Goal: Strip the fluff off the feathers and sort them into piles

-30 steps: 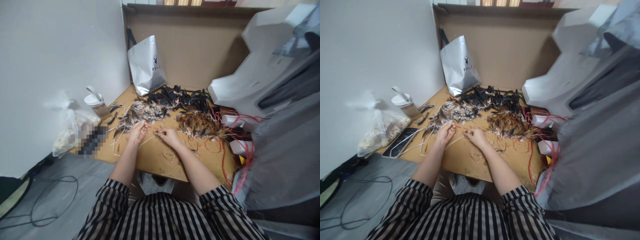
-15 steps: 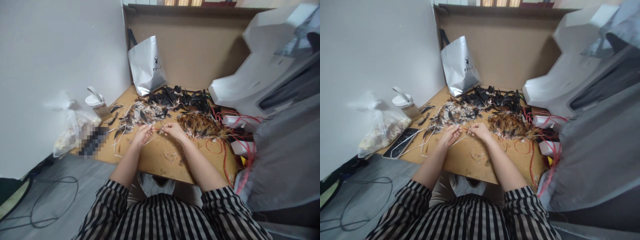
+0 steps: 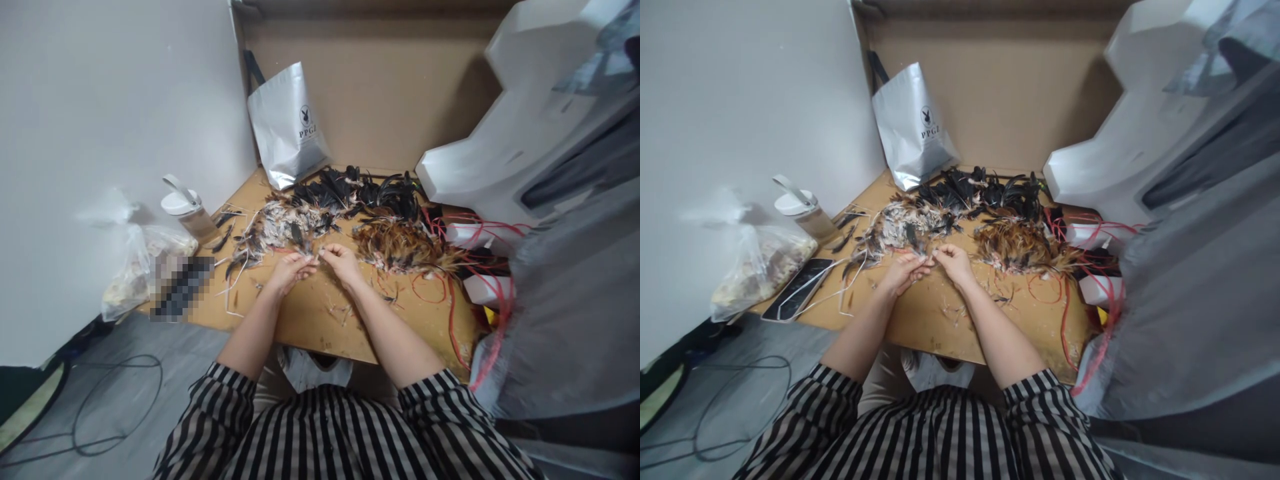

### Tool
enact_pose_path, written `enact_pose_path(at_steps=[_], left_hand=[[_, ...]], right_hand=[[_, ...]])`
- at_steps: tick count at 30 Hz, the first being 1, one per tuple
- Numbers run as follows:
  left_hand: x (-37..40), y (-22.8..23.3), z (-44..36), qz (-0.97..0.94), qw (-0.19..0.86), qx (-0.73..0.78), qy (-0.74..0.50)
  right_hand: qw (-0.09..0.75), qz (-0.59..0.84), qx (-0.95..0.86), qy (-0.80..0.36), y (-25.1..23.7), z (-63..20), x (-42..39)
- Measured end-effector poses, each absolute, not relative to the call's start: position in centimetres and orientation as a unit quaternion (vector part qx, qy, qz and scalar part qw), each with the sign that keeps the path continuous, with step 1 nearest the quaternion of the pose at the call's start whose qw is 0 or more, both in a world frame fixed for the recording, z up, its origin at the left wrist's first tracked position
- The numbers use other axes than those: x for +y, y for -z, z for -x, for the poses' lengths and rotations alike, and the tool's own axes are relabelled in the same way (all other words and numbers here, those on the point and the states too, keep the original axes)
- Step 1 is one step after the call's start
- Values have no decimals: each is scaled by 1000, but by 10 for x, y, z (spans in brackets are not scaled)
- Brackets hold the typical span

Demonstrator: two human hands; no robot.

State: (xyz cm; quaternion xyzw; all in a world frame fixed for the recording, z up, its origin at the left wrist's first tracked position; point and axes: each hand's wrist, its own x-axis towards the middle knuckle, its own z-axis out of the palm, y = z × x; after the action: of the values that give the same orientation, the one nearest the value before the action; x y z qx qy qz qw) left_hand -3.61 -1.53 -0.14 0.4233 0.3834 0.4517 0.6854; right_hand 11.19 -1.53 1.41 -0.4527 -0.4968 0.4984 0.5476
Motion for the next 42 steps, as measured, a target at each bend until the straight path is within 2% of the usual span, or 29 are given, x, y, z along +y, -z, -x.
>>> enact_pose_path(at_steps=[11, 24, 28, 33, 37, 42], left_hand=[[-17, 3, 34, -442, 677, 387, -444], [-18, 1, 34, -492, 657, 382, -424], [-17, -2, 38, -442, 662, 372, -477], [-11, -4, 50, -335, 657, 332, -589], [-6, -3, 54, -295, 666, 301, -616], [-6, -1, 53, -289, 671, 293, -616]], right_hand=[[587, 436, -489, -475, -13, -107, -19], [575, 425, -470, -518, -11, -106, -20], [580, 446, -462, -501, -13, -110, -19], [588, 505, -478, -413, -20, -126, -13], [518, 530, -575, -347, -32, -140, -7], [311, 532, -757, -216, -42, -140, -4]])
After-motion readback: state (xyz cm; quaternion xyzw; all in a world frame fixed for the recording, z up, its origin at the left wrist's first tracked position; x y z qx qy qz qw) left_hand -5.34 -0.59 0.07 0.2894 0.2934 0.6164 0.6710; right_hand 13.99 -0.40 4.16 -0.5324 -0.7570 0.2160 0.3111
